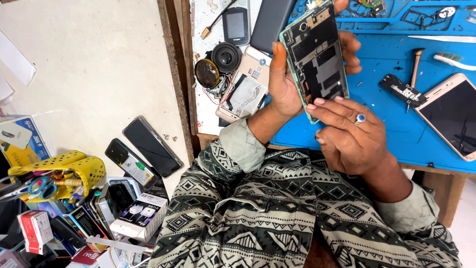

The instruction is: The person holds a disassembled smartphone frame over a blue repair mat and works along its edges with their fingers, peeling at a component or adhesive strip. They turn the frame repeatedly to reach different sides and at one point wipe the frame with a small white swab.

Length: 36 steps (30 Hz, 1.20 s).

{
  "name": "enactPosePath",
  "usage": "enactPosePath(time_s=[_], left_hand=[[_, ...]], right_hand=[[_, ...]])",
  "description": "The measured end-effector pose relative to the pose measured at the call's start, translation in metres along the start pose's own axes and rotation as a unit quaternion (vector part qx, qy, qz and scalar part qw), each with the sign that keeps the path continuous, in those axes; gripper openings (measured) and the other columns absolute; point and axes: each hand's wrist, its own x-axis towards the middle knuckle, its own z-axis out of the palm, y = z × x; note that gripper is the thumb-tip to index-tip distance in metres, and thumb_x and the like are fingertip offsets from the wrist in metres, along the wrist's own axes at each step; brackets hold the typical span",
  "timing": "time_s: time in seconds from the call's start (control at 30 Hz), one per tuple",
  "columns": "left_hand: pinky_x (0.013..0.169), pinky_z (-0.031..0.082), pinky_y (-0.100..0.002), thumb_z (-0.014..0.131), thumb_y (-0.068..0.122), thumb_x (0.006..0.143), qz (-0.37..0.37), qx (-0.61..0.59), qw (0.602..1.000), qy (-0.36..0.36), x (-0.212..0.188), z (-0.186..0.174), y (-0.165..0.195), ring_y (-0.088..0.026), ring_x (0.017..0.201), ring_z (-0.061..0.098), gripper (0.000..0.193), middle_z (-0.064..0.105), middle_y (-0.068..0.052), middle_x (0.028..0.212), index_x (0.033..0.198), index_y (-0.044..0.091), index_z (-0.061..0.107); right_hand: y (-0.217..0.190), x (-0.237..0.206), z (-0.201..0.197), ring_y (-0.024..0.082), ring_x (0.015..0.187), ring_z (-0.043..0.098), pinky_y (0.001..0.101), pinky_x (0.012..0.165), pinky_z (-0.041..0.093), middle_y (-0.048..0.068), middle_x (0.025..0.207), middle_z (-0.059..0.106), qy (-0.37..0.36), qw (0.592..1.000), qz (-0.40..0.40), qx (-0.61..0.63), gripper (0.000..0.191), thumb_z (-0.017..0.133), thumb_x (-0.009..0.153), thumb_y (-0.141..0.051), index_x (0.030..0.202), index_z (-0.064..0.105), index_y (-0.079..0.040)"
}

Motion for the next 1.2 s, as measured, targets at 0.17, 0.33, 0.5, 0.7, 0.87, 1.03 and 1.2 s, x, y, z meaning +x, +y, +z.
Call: enactPosePath(time_s=[0.17, 0.33, 0.5, 0.7, 0.87, 1.03, 1.2], left_hand=[[0.100, 0.060, -0.040, 0.029, 0.078, 0.104, 0.013, 0.042, 0.999, 0.023, -0.004, -0.001, -0.006, -0.021, 0.108, 0.068, 0.092, 0.065, -0.017, 0.127, 0.164, 0.009, 0.024], [0.101, 0.059, -0.039, 0.035, 0.076, 0.104, 0.018, 0.104, 0.993, 0.056, -0.004, -0.004, -0.008, -0.019, 0.110, 0.066, 0.091, 0.061, -0.012, 0.126, 0.165, 0.009, 0.023], [0.098, 0.061, -0.036, 0.051, 0.066, 0.106, 0.028, 0.227, 0.968, 0.105, -0.005, -0.007, -0.013, -0.016, 0.109, 0.065, 0.082, 0.059, -0.007, 0.124, 0.163, 0.015, 0.024], [0.093, 0.062, -0.033, 0.069, 0.041, 0.107, 0.041, 0.260, 0.955, 0.133, -0.005, -0.013, -0.015, -0.016, 0.105, 0.067, 0.072, 0.060, -0.006, 0.123, 0.159, 0.015, 0.027], [0.094, 0.063, -0.033, 0.073, 0.034, 0.106, 0.040, 0.266, 0.953, 0.137, -0.005, -0.013, -0.015, -0.015, 0.105, 0.068, 0.073, 0.060, -0.007, 0.123, 0.158, 0.015, 0.025], [0.094, 0.063, -0.033, 0.073, 0.030, 0.107, 0.041, 0.272, 0.952, 0.133, -0.005, -0.013, -0.013, -0.014, 0.106, 0.068, 0.071, 0.059, -0.007, 0.124, 0.158, 0.015, 0.025], [0.094, 0.064, -0.034, 0.072, 0.030, 0.107, 0.043, 0.267, 0.953, 0.138, -0.005, -0.015, -0.015, -0.015, 0.106, 0.068, 0.070, 0.059, -0.008, 0.124, 0.158, 0.013, 0.026]], right_hand=[[0.003, -0.009, 0.008, 0.033, 0.114, 0.073, 0.0459, 0.103, 0.057, 0.022, 0.126, 0.071, 0.006, 0.999, -0.008, -0.034, 0.011, 0.066, 0.097, -0.006, 0.091, 0.057, -0.004], [0.009, -0.014, 0.006, 0.033, 0.106, 0.074, 0.0409, 0.091, 0.058, 0.022, 0.126, 0.070, 0.030, 0.998, 0.056, 0.022, 0.009, 0.069, 0.096, -0.005, 0.096, 0.060, -0.004], [0.009, -0.022, 0.002, 0.032, 0.107, 0.072, 0.0370, 0.090, 0.060, 0.023, 0.120, 0.067, 0.178, 0.971, 0.152, 0.055, 0.010, 0.068, 0.106, -0.006, 0.105, 0.059, -0.003], [0.016, -0.025, -0.004, 0.025, 0.092, 0.071, 0.0324, 0.082, 0.063, 0.016, 0.107, 0.062, 0.248, 0.956, 0.150, 0.055, 0.013, 0.072, 0.109, -0.005, 0.109, 0.060, 0.000], [0.014, -0.026, -0.002, 0.024, 0.078, 0.066, 0.0310, 0.067, 0.052, 0.014, 0.100, 0.067, 0.191, 0.968, 0.149, -0.063, 0.014, 0.082, 0.097, 0.002, 0.106, 0.072, -0.001], [0.013, -0.025, -0.002, 0.018, 0.086, 0.070, 0.0267, 0.070, 0.055, 0.012, 0.105, 0.067, 0.175, 0.964, 0.196, -0.024, 0.019, 0.082, 0.101, 0.003, 0.116, 0.073, -0.001], [0.013, -0.020, -0.003, 0.019, 0.079, 0.067, 0.0267, 0.063, 0.050, 0.012, 0.102, 0.067, 0.179, 0.964, 0.190, -0.042, 0.019, 0.088, 0.099, 0.000, 0.111, 0.074, -0.002]])
